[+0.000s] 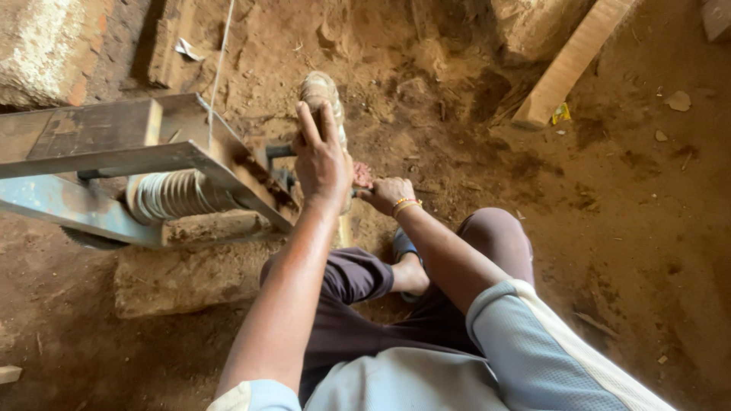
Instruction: The person winds a length of rope onto a wooden spindle by turning a hand crank.
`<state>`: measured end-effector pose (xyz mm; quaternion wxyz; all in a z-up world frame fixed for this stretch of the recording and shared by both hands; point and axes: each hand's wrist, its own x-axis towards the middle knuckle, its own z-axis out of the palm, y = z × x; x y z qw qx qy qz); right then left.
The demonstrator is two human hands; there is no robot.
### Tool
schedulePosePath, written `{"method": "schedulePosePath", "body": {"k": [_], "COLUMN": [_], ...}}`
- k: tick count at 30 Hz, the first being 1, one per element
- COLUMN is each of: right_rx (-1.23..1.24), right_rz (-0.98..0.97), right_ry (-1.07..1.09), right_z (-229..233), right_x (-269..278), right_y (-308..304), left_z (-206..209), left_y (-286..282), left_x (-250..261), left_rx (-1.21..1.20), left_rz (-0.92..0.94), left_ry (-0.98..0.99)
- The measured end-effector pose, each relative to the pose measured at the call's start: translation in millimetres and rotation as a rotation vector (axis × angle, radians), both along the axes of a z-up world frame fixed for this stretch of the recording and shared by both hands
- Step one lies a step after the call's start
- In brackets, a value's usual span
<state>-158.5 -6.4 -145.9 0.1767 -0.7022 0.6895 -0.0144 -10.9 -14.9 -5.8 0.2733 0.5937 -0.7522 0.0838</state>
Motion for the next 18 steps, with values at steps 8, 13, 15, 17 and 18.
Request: {"method": "schedulePosePath", "body": {"k": [8,13,15,17,18], "right_rx": [-0.003,0.005,0.01,0.013,0.014], "right_rz": [-0.012,0.016,0.016,0.024,0.028], "right_ry": [-0.018,-0.052,-0.054,-0.064,-0.068], "right_z": [19,28,30,34,37], "right_x": [0,-3,-4,-6,-7], "right_y": [20,26,29,33,36], "left_z": [-27,-34,-28,-21,-17], "left_y": [13,18,15,4,0], "left_x": [1,-1,0,-6,-8], "left_rx": [0.056,0.043,0.022,0.073,0.098], "left_rz": [0.002,0.019,0.021,0.03,0.034], "left_ry": [0.116,0.132,0.076,0.104,0.118]}}
